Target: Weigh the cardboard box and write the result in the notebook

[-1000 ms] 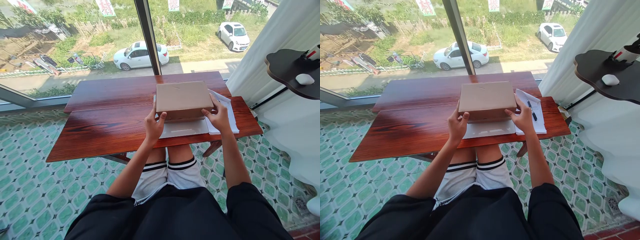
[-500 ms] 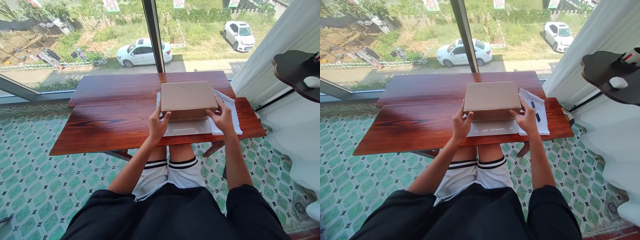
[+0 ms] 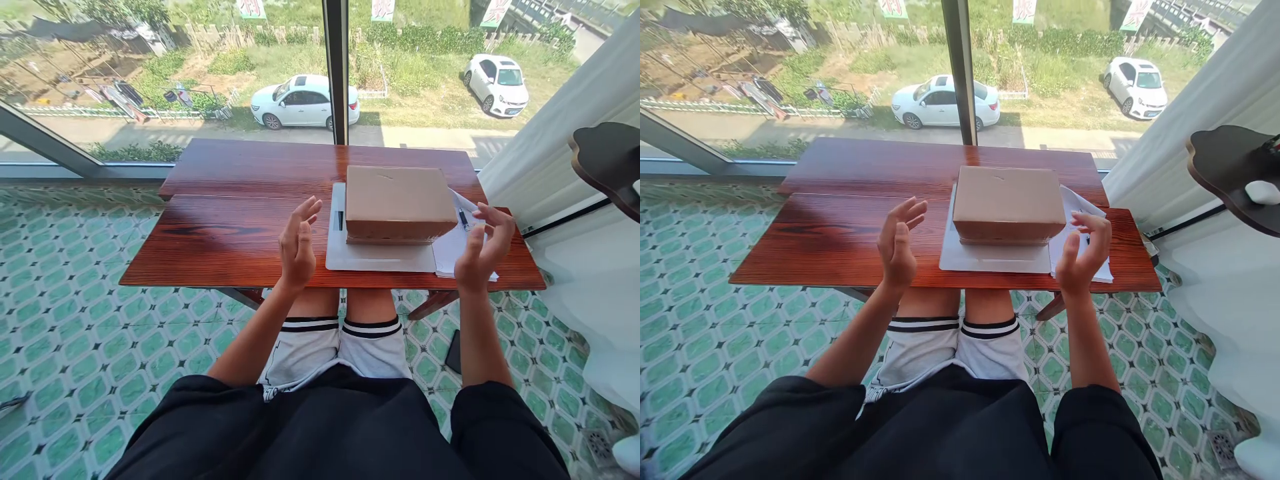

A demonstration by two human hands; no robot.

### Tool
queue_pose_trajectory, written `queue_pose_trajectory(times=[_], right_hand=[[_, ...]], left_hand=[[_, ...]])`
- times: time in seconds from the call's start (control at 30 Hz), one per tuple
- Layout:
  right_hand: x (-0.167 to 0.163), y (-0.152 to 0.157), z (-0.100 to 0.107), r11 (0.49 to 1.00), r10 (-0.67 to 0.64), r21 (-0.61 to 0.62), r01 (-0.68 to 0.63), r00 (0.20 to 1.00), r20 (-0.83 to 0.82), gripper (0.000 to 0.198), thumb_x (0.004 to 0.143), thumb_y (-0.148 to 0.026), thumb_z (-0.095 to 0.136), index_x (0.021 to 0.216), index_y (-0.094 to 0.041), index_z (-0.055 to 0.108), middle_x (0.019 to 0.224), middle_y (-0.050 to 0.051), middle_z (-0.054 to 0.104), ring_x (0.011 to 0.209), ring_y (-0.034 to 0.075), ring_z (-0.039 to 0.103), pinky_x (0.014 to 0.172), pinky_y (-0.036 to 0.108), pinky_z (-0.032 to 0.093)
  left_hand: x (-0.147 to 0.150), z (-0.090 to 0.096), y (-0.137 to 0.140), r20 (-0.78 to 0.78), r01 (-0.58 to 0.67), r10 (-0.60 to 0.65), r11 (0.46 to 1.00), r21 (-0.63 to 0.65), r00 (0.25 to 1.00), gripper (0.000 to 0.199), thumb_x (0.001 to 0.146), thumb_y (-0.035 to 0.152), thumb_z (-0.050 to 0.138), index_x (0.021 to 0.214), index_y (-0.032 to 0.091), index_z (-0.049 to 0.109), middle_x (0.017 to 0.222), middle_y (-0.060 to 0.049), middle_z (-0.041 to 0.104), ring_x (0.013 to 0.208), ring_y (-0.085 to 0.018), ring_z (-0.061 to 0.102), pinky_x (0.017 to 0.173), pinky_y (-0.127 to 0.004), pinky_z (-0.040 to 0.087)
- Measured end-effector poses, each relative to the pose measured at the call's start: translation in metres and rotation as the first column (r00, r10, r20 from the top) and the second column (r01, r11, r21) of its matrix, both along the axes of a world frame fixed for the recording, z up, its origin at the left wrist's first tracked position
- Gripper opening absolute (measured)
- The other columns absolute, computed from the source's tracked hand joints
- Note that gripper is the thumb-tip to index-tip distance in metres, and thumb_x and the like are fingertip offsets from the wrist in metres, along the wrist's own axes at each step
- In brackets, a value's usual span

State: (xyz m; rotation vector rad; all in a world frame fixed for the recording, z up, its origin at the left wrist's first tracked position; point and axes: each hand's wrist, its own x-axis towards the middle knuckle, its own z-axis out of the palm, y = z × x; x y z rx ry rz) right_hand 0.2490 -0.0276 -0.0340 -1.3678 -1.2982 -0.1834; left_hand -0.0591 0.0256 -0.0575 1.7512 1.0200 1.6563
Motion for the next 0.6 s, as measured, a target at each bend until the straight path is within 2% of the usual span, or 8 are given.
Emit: queue_pose_trajectory(times=[0.1, 0.17, 0.27, 0.33, 0.47, 0.6], right_hand=[[-0.023, -0.009, 0.006, 0.996, 0.073, 0.051, -0.079, 0.991, 0.115, 0.037, 0.099, -0.045, 0.036, 0.099, -0.022, 0.066, 0.091, 0.012, 0.065, 0.091, 0.027, 0.064, 0.086, 0.048, 0.054], [-0.042, -0.013, 0.007, 0.965, 0.250, 0.031, -0.261, 0.948, 0.198, 0.031, 0.099, -0.038, 0.037, 0.095, -0.024, 0.064, 0.084, 0.010, 0.065, 0.085, 0.025, 0.064, 0.082, 0.045, 0.053], [-0.073, -0.016, 0.004, 0.843, 0.515, -0.007, -0.538, 0.803, 0.300, 0.023, 0.096, -0.025, 0.042, 0.101, -0.024, 0.064, 0.085, 0.007, 0.066, 0.081, 0.020, 0.061, 0.076, 0.039, 0.051], [-0.095, -0.015, 0.001, 0.756, 0.633, -0.088, -0.648, 0.691, 0.349, 0.020, 0.094, -0.018, 0.044, 0.101, -0.022, 0.063, 0.086, 0.006, 0.067, 0.082, 0.019, 0.060, 0.076, 0.037, 0.050], [-0.136, -0.011, -0.009, 0.612, 0.765, -0.228, -0.757, 0.493, 0.414, 0.011, 0.095, -0.015, 0.049, 0.097, -0.019, 0.060, 0.087, 0.004, 0.066, 0.085, 0.017, 0.058, 0.080, 0.033, 0.048], [-0.170, -0.006, -0.022, 0.493, 0.838, -0.377, -0.784, 0.311, 0.448, 0.021, 0.101, -0.022, 0.043, 0.100, -0.016, 0.064, 0.098, 0.009, 0.068, 0.092, 0.018, 0.059, 0.088, 0.033, 0.051]], left_hand=[[-0.007, 0.015, -0.008, -0.005, -0.025, 0.026, 0.997, 0.070, 1.000, 0.042, 0.105, 0.038, 0.036, 0.134, 0.021, 0.062, 0.125, -0.010, 0.074, 0.119, -0.022, 0.068, 0.098, -0.040, 0.056], [-0.011, 0.025, -0.013, -0.034, -0.043, 0.047, 0.993, 0.109, 0.998, 0.040, 0.104, 0.036, 0.038, 0.128, 0.020, 0.064, 0.115, -0.008, 0.076, 0.109, -0.020, 0.071, 0.093, -0.038, 0.057], [-0.018, 0.041, -0.020, -0.108, -0.038, 0.059, 0.982, 0.184, 0.992, 0.035, 0.103, 0.032, 0.039, 0.116, 0.019, 0.069, 0.100, -0.005, 0.077, 0.093, -0.018, 0.072, 0.084, -0.035, 0.057], [-0.022, 0.051, -0.024, -0.164, 0.017, 0.026, 0.967, 0.254, 0.986, 0.033, 0.102, 0.030, 0.039, 0.108, 0.019, 0.070, 0.092, -0.005, 0.076, 0.087, -0.017, 0.070, 0.081, -0.035, 0.056], [-0.025, 0.071, -0.030, -0.255, 0.193, -0.116, 0.932, 0.305, 0.960, 0.028, 0.100, 0.023, 0.041, 0.104, 0.019, 0.069, 0.085, -0.004, 0.074, 0.081, -0.016, 0.068, 0.077, -0.034, 0.054], [-0.021, 0.085, -0.034, -0.311, 0.449, -0.376, 0.869, 0.210, 0.873, 0.027, 0.101, 0.019, 0.039, 0.103, 0.019, 0.065, 0.086, -0.004, 0.074, 0.081, -0.015, 0.068, 0.075, -0.030, 0.055]])
